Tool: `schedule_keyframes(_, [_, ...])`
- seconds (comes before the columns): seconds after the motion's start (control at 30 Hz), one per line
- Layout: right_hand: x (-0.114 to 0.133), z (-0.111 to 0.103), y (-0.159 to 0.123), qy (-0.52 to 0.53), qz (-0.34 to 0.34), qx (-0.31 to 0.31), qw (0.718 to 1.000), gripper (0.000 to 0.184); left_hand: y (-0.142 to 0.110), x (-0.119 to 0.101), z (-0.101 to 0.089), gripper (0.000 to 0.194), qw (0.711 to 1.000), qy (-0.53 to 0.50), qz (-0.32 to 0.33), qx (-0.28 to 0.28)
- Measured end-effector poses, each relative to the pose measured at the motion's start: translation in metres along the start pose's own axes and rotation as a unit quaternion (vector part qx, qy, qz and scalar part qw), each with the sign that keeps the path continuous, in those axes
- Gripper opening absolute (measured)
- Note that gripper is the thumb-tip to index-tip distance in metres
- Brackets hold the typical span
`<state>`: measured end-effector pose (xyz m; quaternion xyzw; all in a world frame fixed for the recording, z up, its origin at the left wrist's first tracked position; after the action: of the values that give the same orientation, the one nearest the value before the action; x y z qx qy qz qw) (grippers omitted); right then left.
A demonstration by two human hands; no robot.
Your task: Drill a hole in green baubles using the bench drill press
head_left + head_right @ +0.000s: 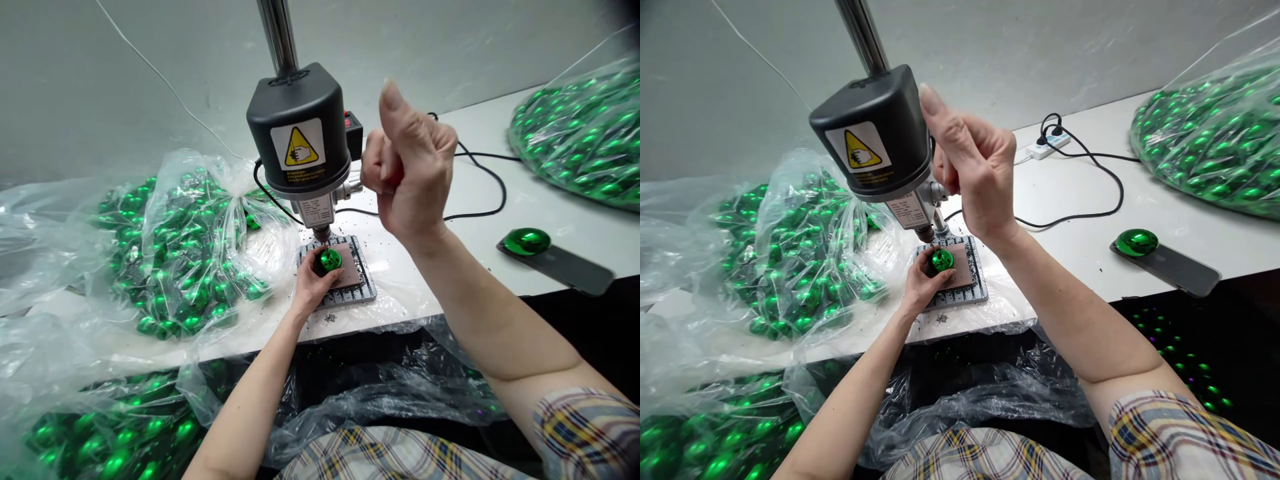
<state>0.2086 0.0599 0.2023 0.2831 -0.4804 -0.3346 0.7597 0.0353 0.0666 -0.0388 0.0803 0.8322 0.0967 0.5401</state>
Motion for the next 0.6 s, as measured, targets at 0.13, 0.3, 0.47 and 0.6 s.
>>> schedule_keyframes(0.13, [0.006,-0.003,-0.014,0.028,-0.015,-0.002,0.999,0.067,-0.001,-0.001,0.0,0.064,1.0,-0.003,-0.01,0.002])
schedule_keyframes(0.3, [0.012,-0.004,-0.026,0.084,-0.042,0.008,0.996,0.059,-0.001,-0.001,-0.001,0.065,1.0,0.008,-0.009,0.004])
schedule_keyframes(0.47, [0.006,-0.008,-0.036,0.079,-0.073,0.011,0.994,0.059,-0.001,-0.001,-0.001,0.064,1.0,0.013,-0.011,0.002])
schedule_keyframes(0.6, [0.002,-0.013,-0.044,0.062,-0.089,0.031,0.994,0.059,-0.001,-0.002,-0.001,0.064,1.0,0.007,-0.014,0.005])
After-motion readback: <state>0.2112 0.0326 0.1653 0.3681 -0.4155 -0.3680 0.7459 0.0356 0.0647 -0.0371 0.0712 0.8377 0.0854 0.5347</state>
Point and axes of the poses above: each hand's wrist, its own y-axis towards the middle knuckle, its own z-axis out of the palm, x = y × z, the point moved 6 cm from there along y, towards the middle knuckle, and after that the axes turned 12 degrees about y, right-handed, at the moved point
